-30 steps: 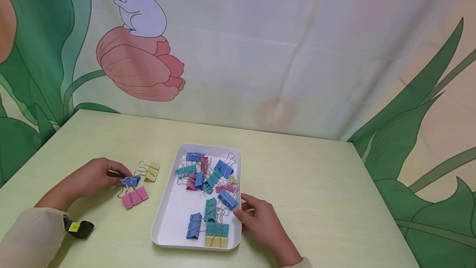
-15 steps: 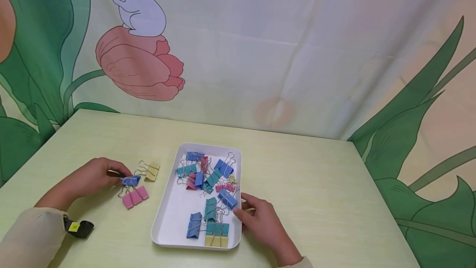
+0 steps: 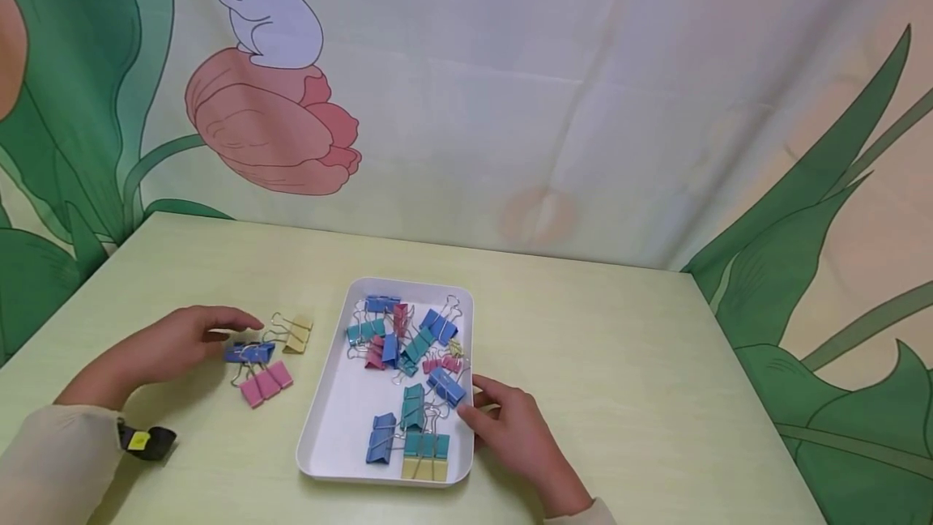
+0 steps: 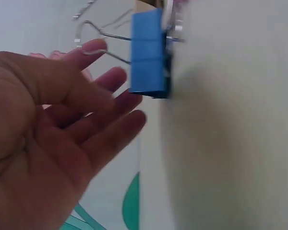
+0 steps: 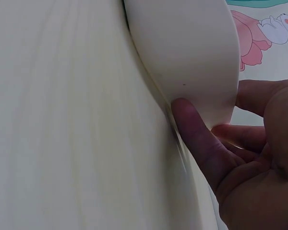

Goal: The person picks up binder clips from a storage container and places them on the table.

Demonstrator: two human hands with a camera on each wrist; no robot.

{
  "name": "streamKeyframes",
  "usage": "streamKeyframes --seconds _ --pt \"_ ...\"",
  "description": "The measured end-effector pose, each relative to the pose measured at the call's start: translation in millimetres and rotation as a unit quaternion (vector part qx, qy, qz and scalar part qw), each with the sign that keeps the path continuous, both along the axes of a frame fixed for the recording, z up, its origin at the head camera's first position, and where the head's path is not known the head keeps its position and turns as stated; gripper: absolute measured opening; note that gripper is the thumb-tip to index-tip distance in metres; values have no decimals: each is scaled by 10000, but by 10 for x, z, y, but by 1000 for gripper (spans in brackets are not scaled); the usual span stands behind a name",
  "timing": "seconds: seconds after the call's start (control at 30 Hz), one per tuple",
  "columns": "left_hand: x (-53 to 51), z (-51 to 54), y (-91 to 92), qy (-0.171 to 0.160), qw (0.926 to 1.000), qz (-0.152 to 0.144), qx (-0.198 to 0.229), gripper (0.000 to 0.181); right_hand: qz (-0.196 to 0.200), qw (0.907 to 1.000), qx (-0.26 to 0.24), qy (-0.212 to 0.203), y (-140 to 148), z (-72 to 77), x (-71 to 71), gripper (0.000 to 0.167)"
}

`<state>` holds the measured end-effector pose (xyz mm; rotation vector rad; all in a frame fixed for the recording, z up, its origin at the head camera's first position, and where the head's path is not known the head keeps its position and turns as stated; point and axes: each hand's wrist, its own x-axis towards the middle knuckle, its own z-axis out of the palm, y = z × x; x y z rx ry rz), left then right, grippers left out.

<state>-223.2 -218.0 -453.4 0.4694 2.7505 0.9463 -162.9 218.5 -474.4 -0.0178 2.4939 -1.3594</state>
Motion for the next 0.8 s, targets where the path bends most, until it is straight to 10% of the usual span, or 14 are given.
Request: streamKeyframes --seconds 0.37,0.8 --pt "205 424 353 1166 9923 20 419 41 42 9999 -53 123 10 -8 0 55" --pt "421 496 954 470 9957 -670 433 42 110 9997 -84 199 16 -16 5 55"
